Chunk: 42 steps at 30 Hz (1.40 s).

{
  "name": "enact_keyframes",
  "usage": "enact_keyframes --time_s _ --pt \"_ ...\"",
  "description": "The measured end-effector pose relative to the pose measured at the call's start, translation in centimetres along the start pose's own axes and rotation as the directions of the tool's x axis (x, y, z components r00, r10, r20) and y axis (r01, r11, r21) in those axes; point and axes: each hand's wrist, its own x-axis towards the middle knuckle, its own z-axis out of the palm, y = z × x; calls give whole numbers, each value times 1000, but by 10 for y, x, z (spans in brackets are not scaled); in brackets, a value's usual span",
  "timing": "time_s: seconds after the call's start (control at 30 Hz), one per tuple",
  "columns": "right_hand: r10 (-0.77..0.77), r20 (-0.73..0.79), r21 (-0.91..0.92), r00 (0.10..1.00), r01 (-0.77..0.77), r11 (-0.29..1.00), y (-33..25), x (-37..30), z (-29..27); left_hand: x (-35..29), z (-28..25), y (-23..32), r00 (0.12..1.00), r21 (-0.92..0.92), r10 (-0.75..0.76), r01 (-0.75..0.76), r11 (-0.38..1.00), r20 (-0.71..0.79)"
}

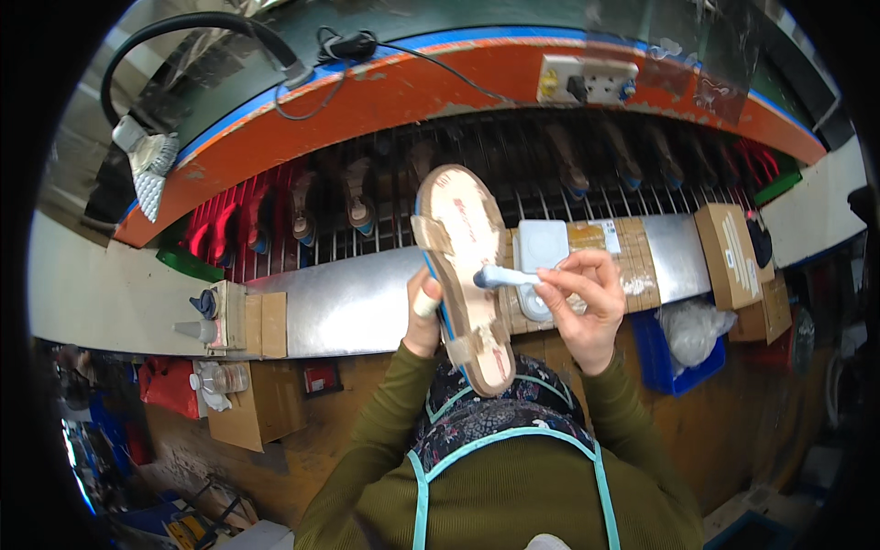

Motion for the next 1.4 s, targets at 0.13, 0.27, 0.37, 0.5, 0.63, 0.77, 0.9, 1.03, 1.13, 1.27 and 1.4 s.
enact_keyframes --time_s 0.13,0.27,0.37,0.5,0.63,0.77,0.9,1.03,1.13,1.27,1.4 --pt "80 49 135 996 -86 987 -2 4 17 -4 3 13 996 210 66 -75 975 51" --pt "35 37 144 999 -40 989 -1 17 28 -1 3 23 980 359 193 -194 913 39" --pt "31 34 112 999 -35 993 -4 27 32 1 -2 30 974 437 216 -224 871 68" --pt "-49 6 33 999 49 998 -3 42 40 2 -13 26 951 530 293 -299 794 97" --pt "-167 23 -26 986 167 986 0 53 41 3 -12 34 965 459 253 -255 851 68" --pt "-187 188 71 964 177 982 9 60 32 3 -13 41 987 342 151 -163 926 61" --pt "-150 238 159 960 114 981 12 60 26 9 -15 42 994 258 51 -75 963 99" --pt "-172 141 63 975 165 984 7 63 25 11 -5 46 994 225 18 -43 973 109" --pt "-210 80 -41 975 213 976 0 65 23 12 0 48 993 215 -4 -22 976 121" --pt "-226 67 -33 972 228 973 7 57 19 15 5 47 992 169 -17 -5 986 129" --pt "-213 48 9 976 213 977 14 41 20 14 6 41 992 126 -23 7 992 127"
